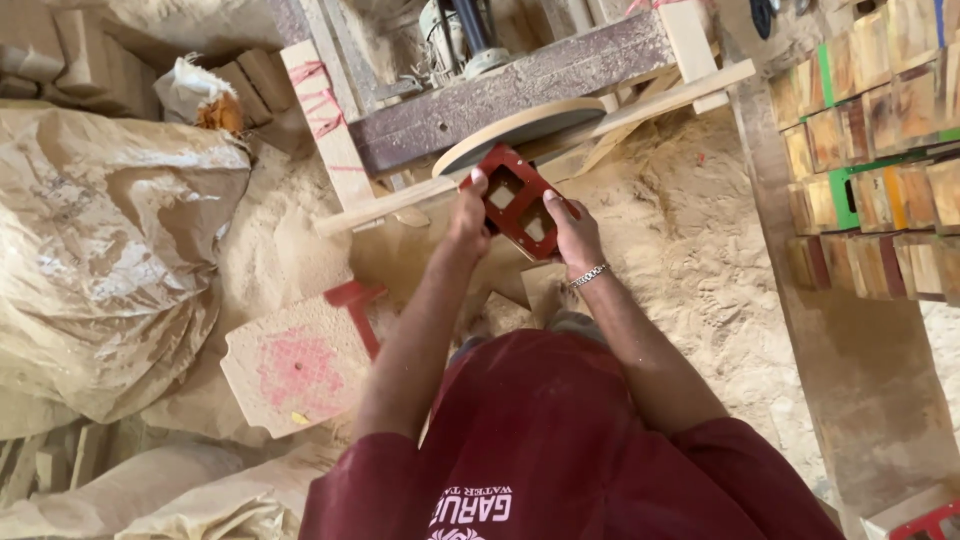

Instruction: The person picks up small painted wooden blocks and presses their edges against a rotating sanding disc to smooth them. They handle several blocks one at a time, turning them to sand different sides, then place the finished pieces onto a nearby stack.

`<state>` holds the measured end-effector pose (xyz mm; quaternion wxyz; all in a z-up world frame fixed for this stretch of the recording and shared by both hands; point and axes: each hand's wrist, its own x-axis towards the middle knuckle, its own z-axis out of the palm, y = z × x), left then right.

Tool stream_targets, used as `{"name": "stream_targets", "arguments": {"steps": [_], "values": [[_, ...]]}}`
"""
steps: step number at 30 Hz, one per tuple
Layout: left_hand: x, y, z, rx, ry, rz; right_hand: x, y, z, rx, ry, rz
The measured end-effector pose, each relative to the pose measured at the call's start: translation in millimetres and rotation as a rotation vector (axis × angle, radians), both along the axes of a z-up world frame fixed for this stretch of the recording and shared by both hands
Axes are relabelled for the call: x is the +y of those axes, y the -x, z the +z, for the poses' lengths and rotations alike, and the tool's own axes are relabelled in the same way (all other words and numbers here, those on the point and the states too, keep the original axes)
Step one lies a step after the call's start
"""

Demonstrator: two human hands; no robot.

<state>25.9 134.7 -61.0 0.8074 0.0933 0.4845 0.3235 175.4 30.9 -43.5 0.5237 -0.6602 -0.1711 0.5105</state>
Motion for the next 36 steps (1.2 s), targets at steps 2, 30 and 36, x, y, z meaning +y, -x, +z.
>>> {"name": "stream_targets", "arguments": {"steps": [2,30,36], "values": [[-4,12,10,-0.022,-0.060,-0.087,-13,7,17,0.106,0.113,0.017],[-125,-9,5,-0.202,-0.200,0.356,47,-16,3,0.222,-0.143,0.031],[-115,-30,0,-0.153,-0.117,0.460,72,-11,-11,0.037,-0.138,-0.087]]}}
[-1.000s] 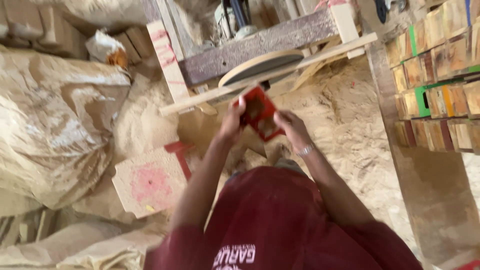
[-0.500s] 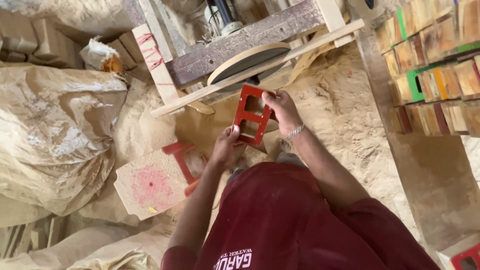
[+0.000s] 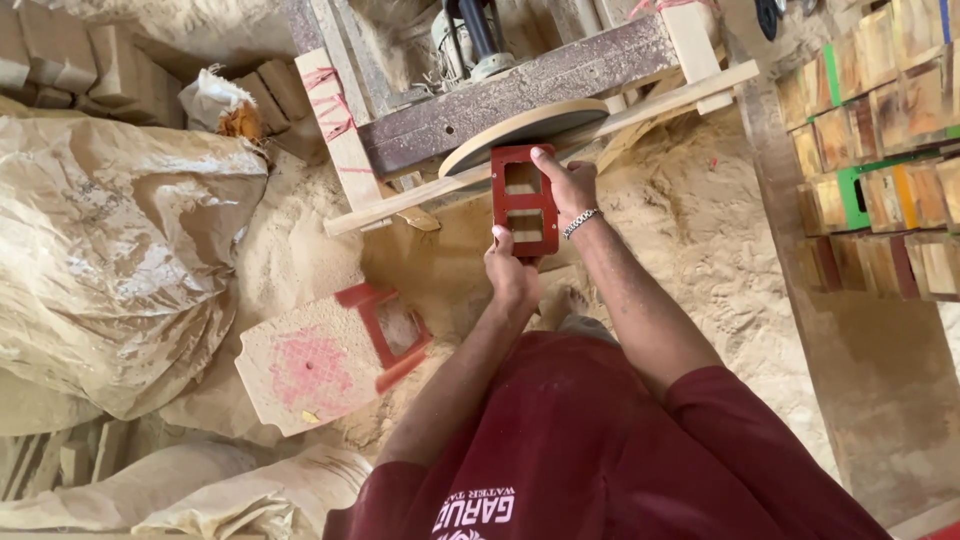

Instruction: The person picks up small painted wooden blocks and presses their edges against a rotating sanding disc to smooth them. They handle several blocks one at a time, turning them to sand different sides, then place the finished pieces onto a nearby stack.

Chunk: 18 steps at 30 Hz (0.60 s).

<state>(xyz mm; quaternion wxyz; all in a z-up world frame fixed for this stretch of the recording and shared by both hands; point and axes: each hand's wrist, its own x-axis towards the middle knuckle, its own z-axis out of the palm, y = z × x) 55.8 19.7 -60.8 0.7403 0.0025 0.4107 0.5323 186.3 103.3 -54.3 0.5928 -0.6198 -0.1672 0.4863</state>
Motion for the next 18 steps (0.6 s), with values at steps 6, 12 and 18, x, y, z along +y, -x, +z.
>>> {"name": "stream_targets", "arguments": {"steps": [6,12,18], "values": [[8,8,1,0.047,0.039,-0.040,4,4,-12,-0.137,0.158,-0.087],[25,44,4,0.262,0.110,-0.239,-11,9,-27,-0.156,0.123,-0.074],[79,98,0,0.383,0.082,-0.474,-22,33,-29,-0.061,0.081,-0.069]]}}
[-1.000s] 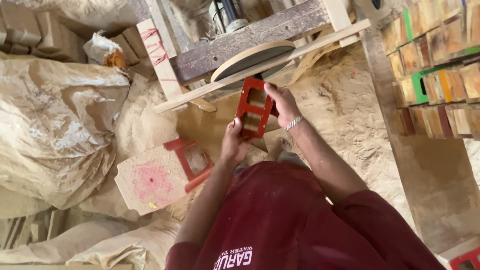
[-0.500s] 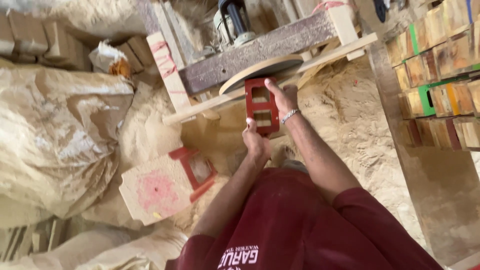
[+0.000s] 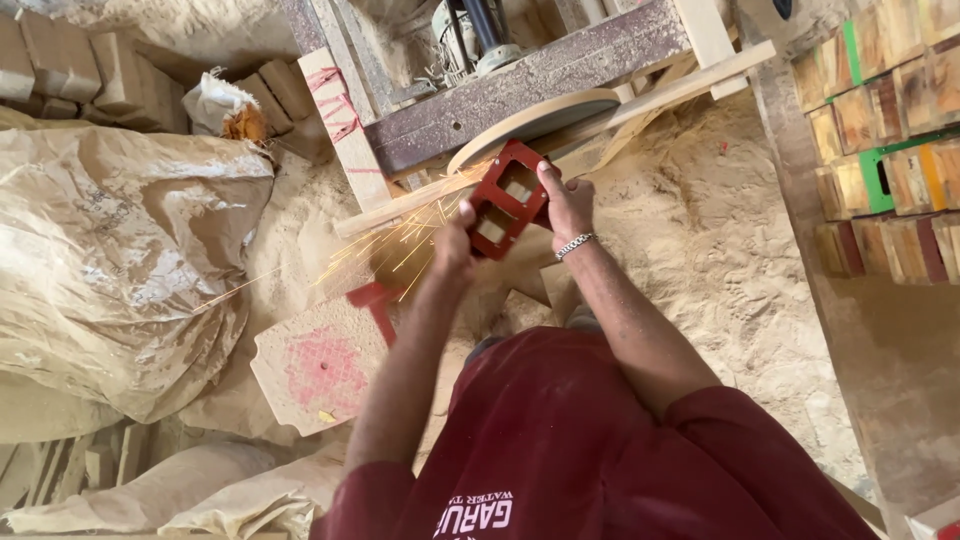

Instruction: The person picks up small painted wooden blocks and presses their edges against a rotating sanding disc to smooth them. They handle several blocks one at a time, turning them to sand different sides, then place the finished pieces onto a nearby stack.

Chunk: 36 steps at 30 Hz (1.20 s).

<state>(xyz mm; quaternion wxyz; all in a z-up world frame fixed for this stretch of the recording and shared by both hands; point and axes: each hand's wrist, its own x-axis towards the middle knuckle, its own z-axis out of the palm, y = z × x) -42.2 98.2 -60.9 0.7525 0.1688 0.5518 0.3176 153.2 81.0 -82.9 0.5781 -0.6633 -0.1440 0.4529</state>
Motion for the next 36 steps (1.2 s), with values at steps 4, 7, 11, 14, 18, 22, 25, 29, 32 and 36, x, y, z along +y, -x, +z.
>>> {"name": "stream_targets", "arguments": {"steps": [4,7,11,14,18,22,25,29,32,36], "values": [[26,22,2,-0.139,-0.085,-0.169,-14,15,15,-0.029,0.043,-0.098],[-20,20,7,0.116,-0.322,-0.191,-54,5,41,0.320,-0.251,0.126],[-111,2,8,0.577,-0.968,-0.201,-107,-9,63,0.428,-0.256,0.159],[-132,-18,18,0.594,-1.161,-0.138,-118,-17,78,0.477,-0.334,0.044],[-127,-41,42,0.494,-1.477,-0.015,-133,-27,102,0.638,-0.447,0.072],[-109,-46,63,0.772,-1.783,-0.189,-140,-43,115,0.727,-0.441,0.148],[-102,-49,69,0.900,-1.804,-0.108,-135,-53,112,0.789,-0.505,0.191],[-115,-63,67,0.263,-0.917,-0.021,-126,-58,105,0.800,-0.536,0.191],[-124,-72,60,-0.311,-0.394,0.025,-120,-48,99,0.779,-0.474,0.203],[-112,-82,53,-0.690,-0.177,0.246,-107,-38,89,0.762,-0.380,0.183]]}}
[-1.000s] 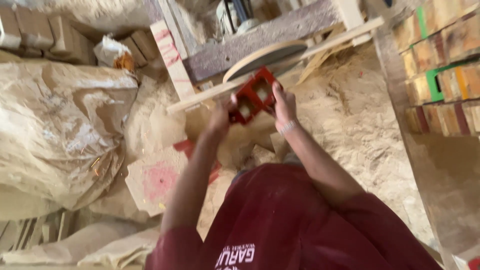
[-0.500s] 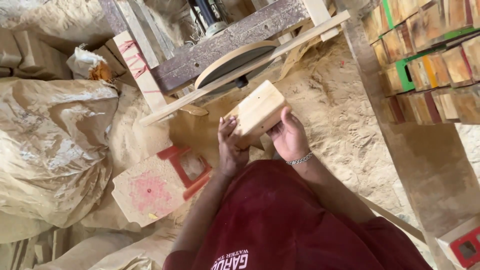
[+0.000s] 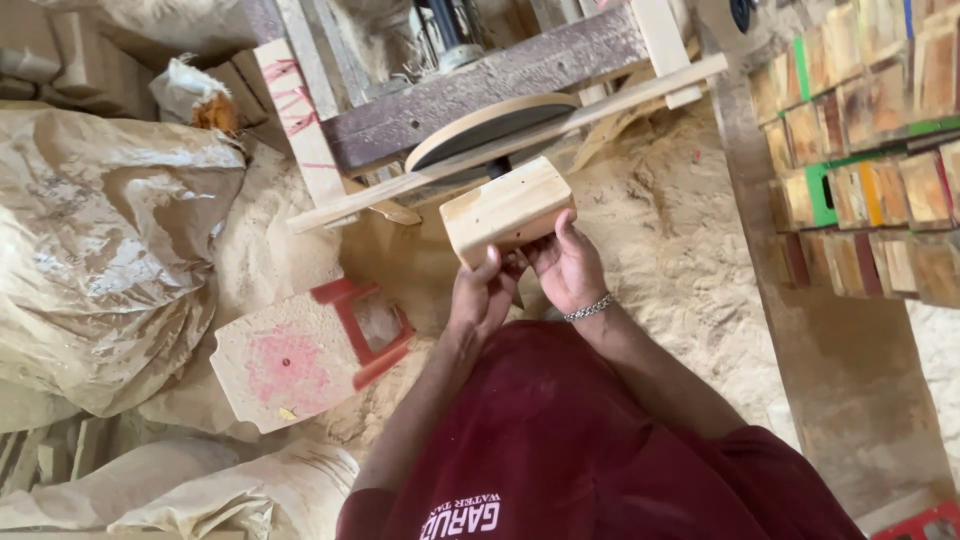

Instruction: The person picks up small painted wooden blocks and presses their edges against a rotating sanding disc to smooth them. They handle several blocks one at a time, turning them to sand different sides, then place the finished pieces onto a nearby stack.

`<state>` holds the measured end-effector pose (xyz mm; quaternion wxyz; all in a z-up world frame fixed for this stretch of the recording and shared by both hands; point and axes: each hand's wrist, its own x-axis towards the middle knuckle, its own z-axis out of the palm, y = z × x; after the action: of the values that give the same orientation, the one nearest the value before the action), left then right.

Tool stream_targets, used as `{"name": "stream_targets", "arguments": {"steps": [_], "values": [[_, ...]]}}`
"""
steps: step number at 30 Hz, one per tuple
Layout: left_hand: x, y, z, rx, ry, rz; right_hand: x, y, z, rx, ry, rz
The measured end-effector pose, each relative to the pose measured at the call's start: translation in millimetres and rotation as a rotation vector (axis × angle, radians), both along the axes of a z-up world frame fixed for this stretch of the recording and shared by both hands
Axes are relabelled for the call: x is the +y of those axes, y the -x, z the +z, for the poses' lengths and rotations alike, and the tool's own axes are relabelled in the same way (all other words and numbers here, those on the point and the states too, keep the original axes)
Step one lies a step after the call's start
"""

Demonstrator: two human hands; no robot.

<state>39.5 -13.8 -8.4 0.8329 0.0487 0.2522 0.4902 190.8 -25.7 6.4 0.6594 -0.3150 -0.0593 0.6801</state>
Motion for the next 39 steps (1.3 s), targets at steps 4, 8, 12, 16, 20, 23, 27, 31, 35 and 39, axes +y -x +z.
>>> {"name": "stream_targets", "arguments": {"steps": [4,8,12,16,20,23,27,31,35,39], "values": [[46,1,-4,0.092,0.145,0.072,37,4,-11,-0.060,0.025,-0.033],[96,-1,-11,0.097,0.129,0.137,90,13,-14,-0.090,0.256,-0.081],[132,0,-21,0.182,0.225,0.157,124,26,-7,-0.153,0.373,-0.083],[155,1,-33,0.257,0.272,0.101,135,33,0,-0.245,0.424,-0.075],[158,-5,-40,0.263,0.279,0.055,138,29,3,-0.304,0.404,-0.088],[150,-15,-40,0.271,0.293,0.038,131,20,0,-0.312,0.431,-0.116],[151,-34,-25,0.287,0.292,0.070,136,4,8,-0.321,0.472,-0.132],[144,-53,-12,0.351,0.232,0.052,135,-9,24,-0.338,0.567,-0.163],[143,-77,2,0.412,0.216,0.025,134,-23,47,-0.386,0.630,-0.196],[143,-108,8,0.577,0.232,-0.053,135,-47,61,-0.379,0.636,-0.214]]}}
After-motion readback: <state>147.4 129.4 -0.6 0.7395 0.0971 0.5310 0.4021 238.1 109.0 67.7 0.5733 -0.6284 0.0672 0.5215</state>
